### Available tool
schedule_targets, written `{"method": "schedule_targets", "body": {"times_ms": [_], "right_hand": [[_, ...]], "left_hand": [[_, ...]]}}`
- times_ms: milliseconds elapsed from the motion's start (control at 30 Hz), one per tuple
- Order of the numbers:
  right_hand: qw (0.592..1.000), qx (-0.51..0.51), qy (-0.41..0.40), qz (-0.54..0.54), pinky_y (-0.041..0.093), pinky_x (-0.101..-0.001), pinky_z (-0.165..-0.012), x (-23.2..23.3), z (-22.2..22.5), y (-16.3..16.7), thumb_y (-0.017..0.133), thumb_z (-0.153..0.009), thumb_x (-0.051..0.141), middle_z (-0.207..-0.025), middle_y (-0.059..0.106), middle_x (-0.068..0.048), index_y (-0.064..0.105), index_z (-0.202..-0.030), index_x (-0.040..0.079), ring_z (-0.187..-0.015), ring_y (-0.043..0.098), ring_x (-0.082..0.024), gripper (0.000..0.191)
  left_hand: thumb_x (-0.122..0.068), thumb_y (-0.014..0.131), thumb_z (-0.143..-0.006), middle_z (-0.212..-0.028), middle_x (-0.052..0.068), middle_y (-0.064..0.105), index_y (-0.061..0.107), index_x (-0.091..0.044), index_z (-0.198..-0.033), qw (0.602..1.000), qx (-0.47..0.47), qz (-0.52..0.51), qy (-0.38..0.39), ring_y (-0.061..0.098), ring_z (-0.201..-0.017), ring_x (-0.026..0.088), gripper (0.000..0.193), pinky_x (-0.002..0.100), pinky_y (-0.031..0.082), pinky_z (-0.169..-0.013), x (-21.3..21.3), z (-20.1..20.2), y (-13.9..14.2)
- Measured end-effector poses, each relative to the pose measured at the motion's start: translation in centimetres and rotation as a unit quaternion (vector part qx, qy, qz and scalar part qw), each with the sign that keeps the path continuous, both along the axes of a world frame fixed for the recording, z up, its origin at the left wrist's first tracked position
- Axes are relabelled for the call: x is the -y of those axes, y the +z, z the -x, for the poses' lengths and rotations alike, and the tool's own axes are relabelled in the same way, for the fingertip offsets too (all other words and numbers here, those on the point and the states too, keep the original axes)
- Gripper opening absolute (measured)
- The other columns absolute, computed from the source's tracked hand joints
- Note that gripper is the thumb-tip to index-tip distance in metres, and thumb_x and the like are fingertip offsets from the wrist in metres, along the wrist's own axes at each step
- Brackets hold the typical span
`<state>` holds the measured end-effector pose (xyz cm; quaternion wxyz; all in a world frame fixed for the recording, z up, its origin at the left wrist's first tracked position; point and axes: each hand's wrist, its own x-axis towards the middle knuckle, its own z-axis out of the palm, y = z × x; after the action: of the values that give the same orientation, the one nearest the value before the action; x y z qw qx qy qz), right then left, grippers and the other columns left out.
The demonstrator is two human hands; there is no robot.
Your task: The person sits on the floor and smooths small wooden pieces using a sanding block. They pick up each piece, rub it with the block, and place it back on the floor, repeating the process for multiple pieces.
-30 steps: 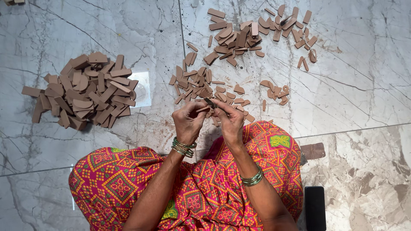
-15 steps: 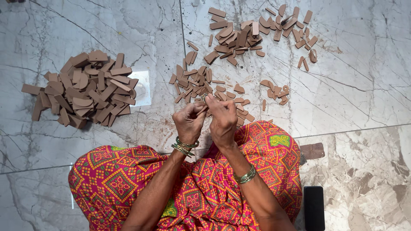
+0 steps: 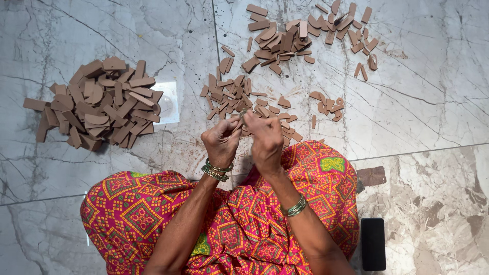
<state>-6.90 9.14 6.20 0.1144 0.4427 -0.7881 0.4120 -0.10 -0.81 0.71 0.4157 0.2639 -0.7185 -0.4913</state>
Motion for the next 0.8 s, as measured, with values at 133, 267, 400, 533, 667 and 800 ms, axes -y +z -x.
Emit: {"method": "schedule_targets", "body": {"times_ms": [133,267,400,533,667,800], "right_hand": [[0.996,-0.083,0.008,-0.018,0.054,-0.0359,-0.078,-0.3,-0.5,-0.2,0.062,-0.091,-0.004,-0.119,0.076,-0.012,0.073,-0.122,0.0,-0.089,0.062,-0.025,0.034],[0.999,-0.042,0.02,0.002,0.054,-0.0334,-0.08,-0.6,0.0,-1.7,0.059,-0.092,-0.005,-0.121,0.076,-0.012,0.071,-0.125,0.003,-0.089,0.062,-0.022,0.036],[0.887,0.458,-0.017,0.058,0.052,-0.0234,-0.061,-1.1,1.9,-4.3,0.061,-0.099,0.002,-0.097,0.075,-0.009,0.072,-0.129,0.006,-0.071,0.06,-0.009,0.032],[0.882,0.461,0.008,0.1,0.05,-0.0216,-0.061,-1.7,2.1,-5.7,0.064,-0.097,0.003,-0.095,0.072,-0.007,0.072,-0.13,0.007,-0.071,0.062,-0.007,0.033],[0.986,0.162,-0.023,0.032,0.054,-0.0271,-0.071,-1.8,1.5,-4.2,0.061,-0.095,-0.006,-0.103,0.074,-0.007,0.074,-0.13,0.007,-0.082,0.062,-0.014,0.039],[0.993,-0.121,0.011,0.001,0.057,-0.034,-0.079,-1.0,0.0,-2.0,0.061,-0.088,-0.009,-0.121,0.076,-0.01,0.073,-0.124,0.007,-0.095,0.062,-0.023,0.041]], "left_hand": [[0.0,0.079,-0.086,-0.092,0.008,0.083,0.071,0.002,-0.086,0.999,0.031,-0.006,-0.014,0.06,-0.062,0.008,0.008,0.026,0.048,-0.054,0.5,-0.1,-0.3],[-0.002,0.082,-0.086,-0.096,0.01,0.08,0.071,0.002,-0.085,0.997,0.009,-0.07,-0.012,0.071,-0.071,0.005,0.011,0.022,0.058,-0.061,0.6,0.0,-0.7],[0.001,0.077,-0.09,-0.104,0.01,0.078,0.074,0.002,-0.099,0.965,-0.127,-0.209,-0.09,0.074,-0.091,0.007,0.009,0.024,0.062,-0.08,0.6,0.8,-0.5],[0.001,0.075,-0.089,-0.097,0.01,0.079,0.077,-0.002,-0.105,0.994,0.018,-0.085,-0.059,0.076,-0.082,0.012,0.016,0.026,0.06,-0.07,0.6,0.5,0.2],[0.002,0.071,-0.088,-0.1,0.012,0.078,0.075,-0.004,-0.113,0.996,0.06,0.01,-0.063,0.077,-0.078,0.018,0.026,0.031,0.06,-0.067,0.4,0.1,0.7],[0.001,0.072,-0.089,-0.091,0.014,0.075,0.075,-0.005,-0.115,0.988,0.095,0.116,-0.04,0.073,-0.073,0.026,0.026,0.038,0.057,-0.065,0.2,-0.1,0.6]]}}
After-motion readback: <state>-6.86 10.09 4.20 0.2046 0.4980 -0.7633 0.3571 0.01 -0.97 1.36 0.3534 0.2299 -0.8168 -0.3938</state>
